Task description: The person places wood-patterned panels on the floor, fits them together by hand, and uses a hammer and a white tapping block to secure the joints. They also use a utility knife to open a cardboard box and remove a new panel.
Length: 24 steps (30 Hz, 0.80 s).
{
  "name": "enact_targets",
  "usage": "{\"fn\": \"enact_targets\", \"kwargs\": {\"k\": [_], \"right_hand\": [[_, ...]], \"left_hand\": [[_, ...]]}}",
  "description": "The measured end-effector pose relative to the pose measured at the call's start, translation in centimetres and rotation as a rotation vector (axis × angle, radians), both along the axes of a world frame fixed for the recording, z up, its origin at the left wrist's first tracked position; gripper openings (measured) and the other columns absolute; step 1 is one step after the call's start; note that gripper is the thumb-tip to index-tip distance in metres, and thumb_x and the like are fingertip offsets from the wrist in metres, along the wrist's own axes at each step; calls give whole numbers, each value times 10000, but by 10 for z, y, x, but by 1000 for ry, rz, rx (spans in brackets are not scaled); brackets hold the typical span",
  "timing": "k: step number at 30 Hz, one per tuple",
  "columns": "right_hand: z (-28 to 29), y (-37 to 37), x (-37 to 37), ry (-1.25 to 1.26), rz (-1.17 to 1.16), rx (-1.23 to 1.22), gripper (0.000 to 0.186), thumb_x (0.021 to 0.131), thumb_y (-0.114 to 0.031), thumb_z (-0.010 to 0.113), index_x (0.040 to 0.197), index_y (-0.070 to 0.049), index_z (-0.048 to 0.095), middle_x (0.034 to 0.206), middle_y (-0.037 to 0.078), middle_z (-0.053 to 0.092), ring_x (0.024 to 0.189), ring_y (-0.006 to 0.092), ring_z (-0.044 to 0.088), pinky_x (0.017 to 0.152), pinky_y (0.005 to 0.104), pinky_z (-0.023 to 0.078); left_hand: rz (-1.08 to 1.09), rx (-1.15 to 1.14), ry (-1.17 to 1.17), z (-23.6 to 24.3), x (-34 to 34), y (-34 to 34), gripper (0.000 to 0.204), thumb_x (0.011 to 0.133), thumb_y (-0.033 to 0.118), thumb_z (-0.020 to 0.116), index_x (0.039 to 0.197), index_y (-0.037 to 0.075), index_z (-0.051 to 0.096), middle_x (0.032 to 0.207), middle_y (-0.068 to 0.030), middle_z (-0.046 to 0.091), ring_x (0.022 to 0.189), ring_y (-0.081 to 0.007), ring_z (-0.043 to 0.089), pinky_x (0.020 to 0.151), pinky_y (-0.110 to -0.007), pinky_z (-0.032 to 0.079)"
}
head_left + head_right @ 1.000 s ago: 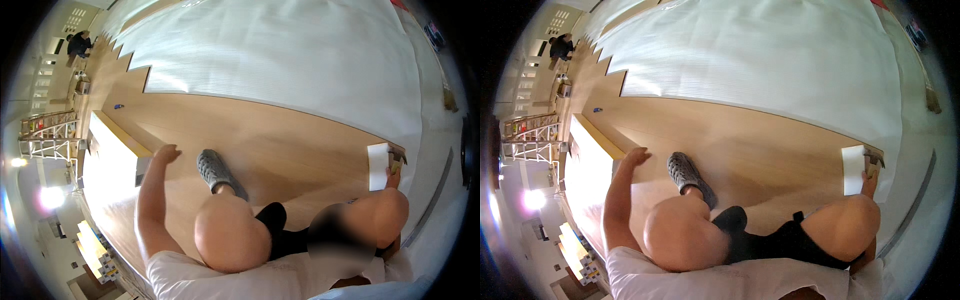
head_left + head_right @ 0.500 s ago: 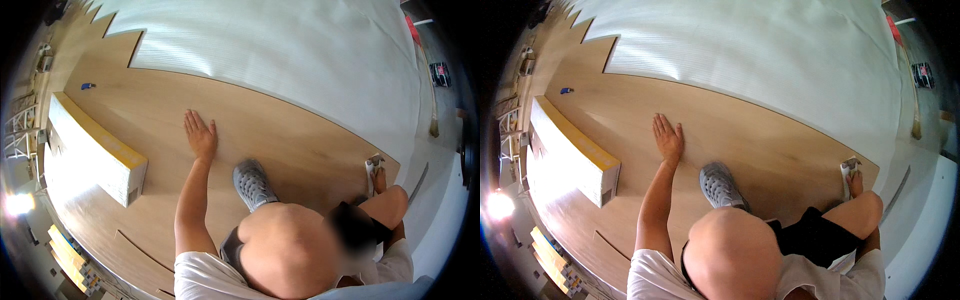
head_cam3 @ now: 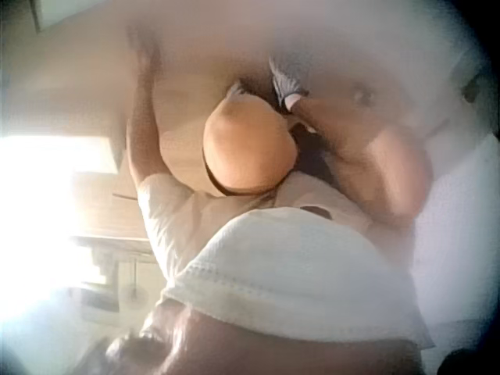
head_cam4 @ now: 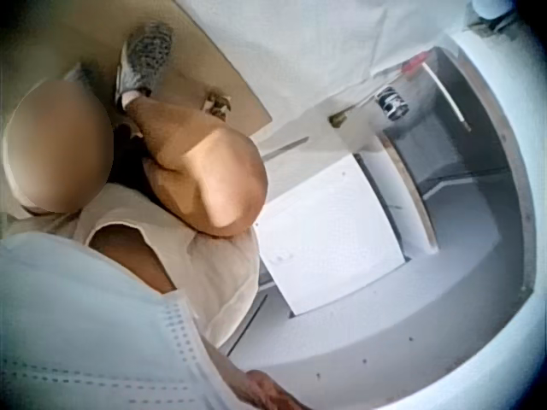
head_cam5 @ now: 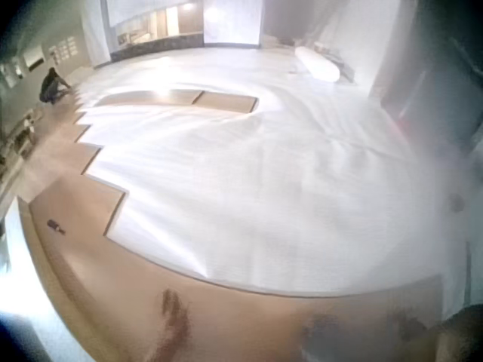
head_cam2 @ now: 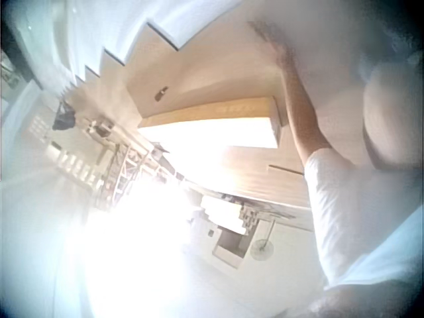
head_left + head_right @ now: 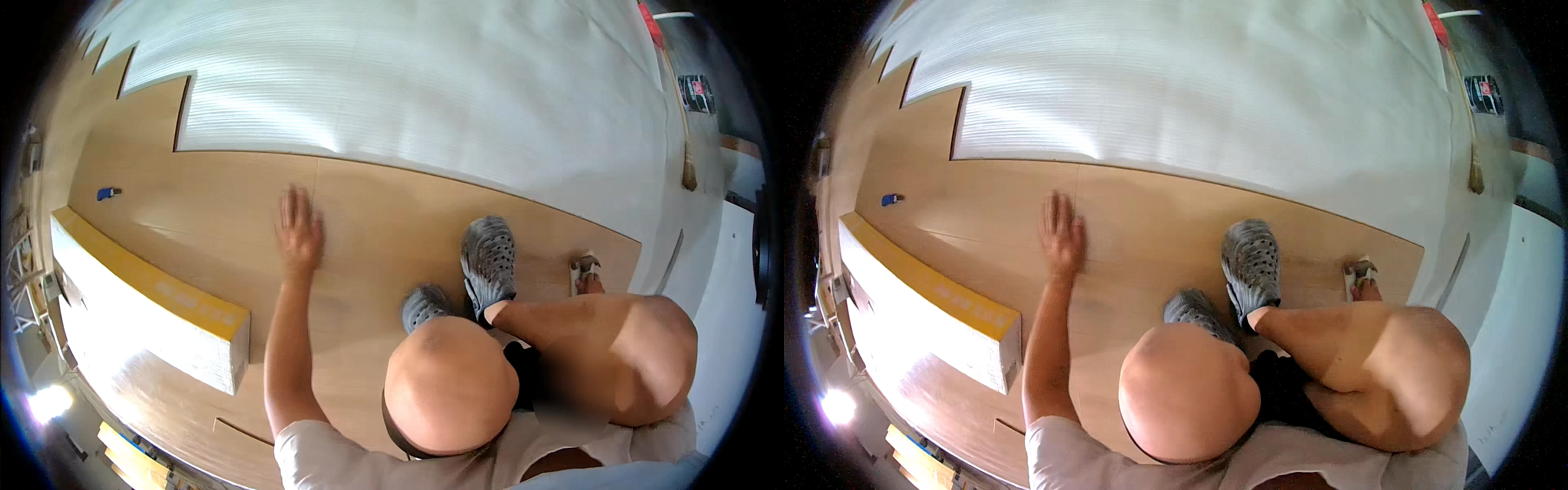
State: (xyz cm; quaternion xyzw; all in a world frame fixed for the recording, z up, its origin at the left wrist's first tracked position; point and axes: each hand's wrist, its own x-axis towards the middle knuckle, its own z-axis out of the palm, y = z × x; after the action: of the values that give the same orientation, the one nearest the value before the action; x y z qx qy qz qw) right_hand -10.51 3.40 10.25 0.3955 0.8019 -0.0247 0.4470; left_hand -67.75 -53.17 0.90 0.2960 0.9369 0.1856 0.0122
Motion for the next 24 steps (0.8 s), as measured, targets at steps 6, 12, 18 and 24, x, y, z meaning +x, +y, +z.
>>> {"fn": "enact_targets", "kwargs": {"k": [6,12,18,24], "right_hand": [[26,-9,-203,-726,638,-537,384,975,-319,578,1016,52,666,816,203,668,853,402,670,760,491,540],[8,-137,-500,562,514,-638,231,970,-275,578,978,-57,654,888,165,684,828,368,651,712,479,508],[-46,-274,-648,892,566,-848,137,917,-153,592,854,-51,658,857,103,678,805,319,669,686,459,541],[-56,-298,-684,646,743,-838,148,870,-102,587,748,-31,631,710,160,662,647,335,633,576,482,508]], "left_hand": [[335,-44,111,-4,-88,-57,492,1051,304,473,1473,51,482,1538,-184,432,1401,-389,401,1159,-503,318],[516,72,100,2,-103,-64,443,1070,281,441,1397,2,550,1478,-190,498,1354,-375,457,1132,-472,367],[548,90,76,6,-107,-60,419,1068,259,444,1373,0,569,1453,-187,522,1337,-367,475,1111,-469,393],[516,62,136,6,-111,-60,407,1056,236,463,1363,-6,574,1438,-191,535,1319,-367,496,1102,-472,401]]}}
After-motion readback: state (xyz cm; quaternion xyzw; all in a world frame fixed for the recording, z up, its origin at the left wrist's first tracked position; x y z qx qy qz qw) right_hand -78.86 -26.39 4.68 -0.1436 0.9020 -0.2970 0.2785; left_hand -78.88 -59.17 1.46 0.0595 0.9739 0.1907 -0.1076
